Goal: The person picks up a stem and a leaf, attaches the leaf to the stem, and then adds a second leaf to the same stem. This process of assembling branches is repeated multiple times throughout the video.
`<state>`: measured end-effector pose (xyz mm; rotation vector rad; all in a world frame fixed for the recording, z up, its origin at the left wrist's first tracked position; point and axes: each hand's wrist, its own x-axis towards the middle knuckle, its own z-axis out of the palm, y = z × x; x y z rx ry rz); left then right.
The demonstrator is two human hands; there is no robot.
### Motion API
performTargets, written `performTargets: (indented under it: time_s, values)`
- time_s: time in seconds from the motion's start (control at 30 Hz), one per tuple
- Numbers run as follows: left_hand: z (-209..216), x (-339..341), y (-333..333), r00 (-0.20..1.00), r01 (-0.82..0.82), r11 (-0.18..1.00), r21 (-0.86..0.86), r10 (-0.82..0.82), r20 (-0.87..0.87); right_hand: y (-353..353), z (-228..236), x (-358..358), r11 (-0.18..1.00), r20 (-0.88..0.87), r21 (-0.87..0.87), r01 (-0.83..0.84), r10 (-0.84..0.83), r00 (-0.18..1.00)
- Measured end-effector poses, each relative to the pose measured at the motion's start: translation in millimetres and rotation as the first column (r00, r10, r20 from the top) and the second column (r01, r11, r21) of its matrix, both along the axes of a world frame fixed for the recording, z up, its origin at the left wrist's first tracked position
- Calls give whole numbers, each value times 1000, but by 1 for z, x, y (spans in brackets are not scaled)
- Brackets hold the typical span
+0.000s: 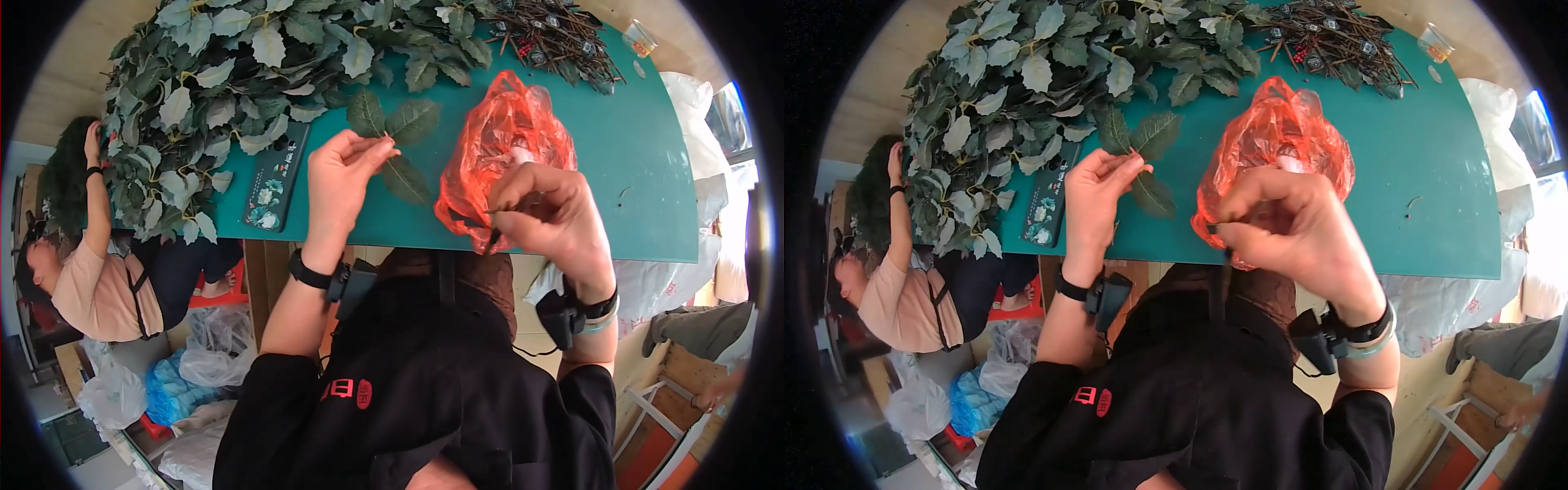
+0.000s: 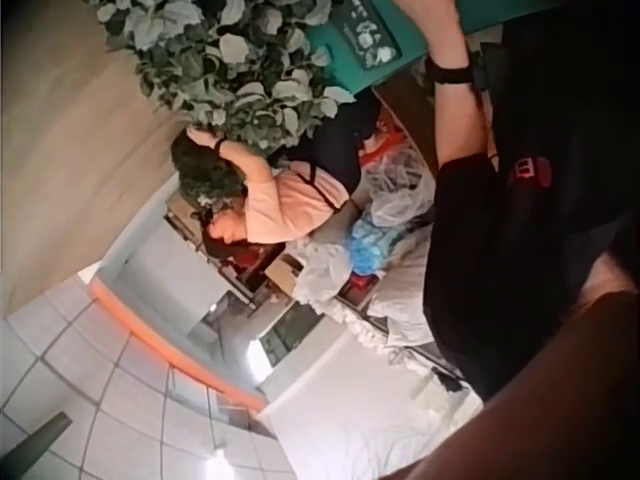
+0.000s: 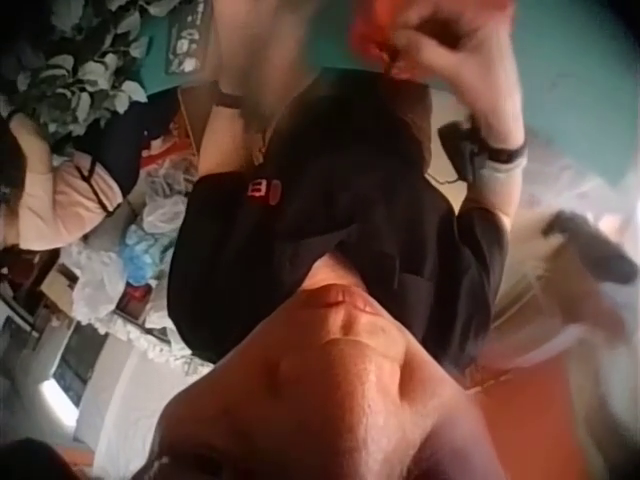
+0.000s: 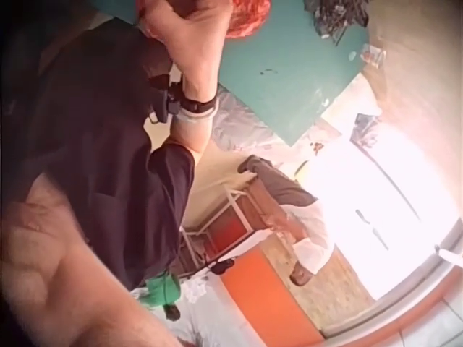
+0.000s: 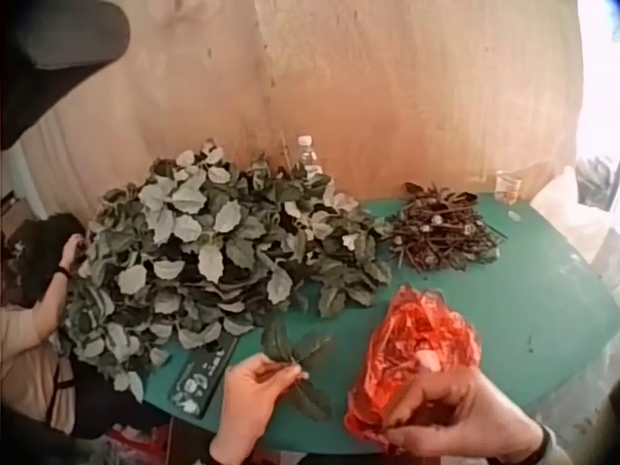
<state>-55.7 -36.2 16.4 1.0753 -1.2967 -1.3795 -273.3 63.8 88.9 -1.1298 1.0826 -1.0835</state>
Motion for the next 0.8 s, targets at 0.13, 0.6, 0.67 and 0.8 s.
performTargets:
  time_s: [0.13,0.6,0.67,0.8]
  values:
    - [0,-7,19,982,-30,997,-69,17,-186,-7,4,37,996,20,-54,-77,78,997]
    - [-1,-7,58,886,-51,981,-185,-41,-461,-9,-3,75,931,-243,-342,130,-221,944]
    - [0,-5,59,869,-42,984,-174,-50,-492,-8,-1,77,910,-299,-393,133,-264,917]
    - [4,-3,60,848,-79,983,-168,-22,-529,-6,-3,85,867,-375,-476,145,-349,859]
